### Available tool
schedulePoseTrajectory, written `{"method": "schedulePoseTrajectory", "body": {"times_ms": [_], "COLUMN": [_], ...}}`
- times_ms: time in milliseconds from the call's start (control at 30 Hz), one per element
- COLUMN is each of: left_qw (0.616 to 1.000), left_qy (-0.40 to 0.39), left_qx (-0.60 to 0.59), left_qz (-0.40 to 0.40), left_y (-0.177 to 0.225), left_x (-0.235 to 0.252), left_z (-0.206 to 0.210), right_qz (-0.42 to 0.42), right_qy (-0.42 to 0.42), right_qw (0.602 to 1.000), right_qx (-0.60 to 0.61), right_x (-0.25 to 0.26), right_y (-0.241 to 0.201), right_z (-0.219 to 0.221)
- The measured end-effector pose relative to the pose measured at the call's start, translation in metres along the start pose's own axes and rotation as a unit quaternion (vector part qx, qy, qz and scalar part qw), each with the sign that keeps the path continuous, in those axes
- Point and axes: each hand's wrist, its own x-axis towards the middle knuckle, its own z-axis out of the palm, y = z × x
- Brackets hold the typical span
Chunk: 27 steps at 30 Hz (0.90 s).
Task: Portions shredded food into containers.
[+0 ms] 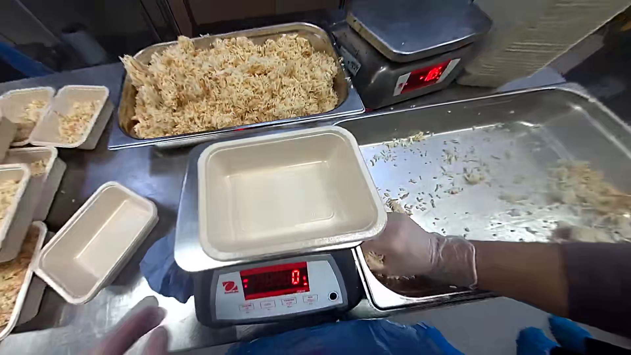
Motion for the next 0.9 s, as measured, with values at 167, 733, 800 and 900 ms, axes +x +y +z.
{"method": "schedulePoseTrajectory", "body": {"times_ms": [167,733,800,900], "left_qw": [0.998,0.959,0.959,0.966], "left_qy": [0.044,-0.139,-0.136,-0.142], "left_qx": [-0.033,-0.081,-0.101,-0.12], "left_qz": [-0.008,-0.233,-0.226,-0.179], "left_y": [0.015,0.146,0.139,0.119], "left_x": [-0.002,0.151,0.149,0.145], "left_z": [0.009,0.108,0.106,0.091], "right_qz": [0.491,0.343,0.321,0.389], "right_qy": [-0.087,-0.294,-0.281,-0.198], "right_qw": [0.761,0.835,0.868,0.867], "right_qx": [0.415,0.316,0.255,0.24], "right_x": [0.023,0.151,0.147,0.11], "right_y": [-0.001,-0.019,-0.025,0.004], "right_z": [-0.053,-0.175,-0.199,-0.222]}}
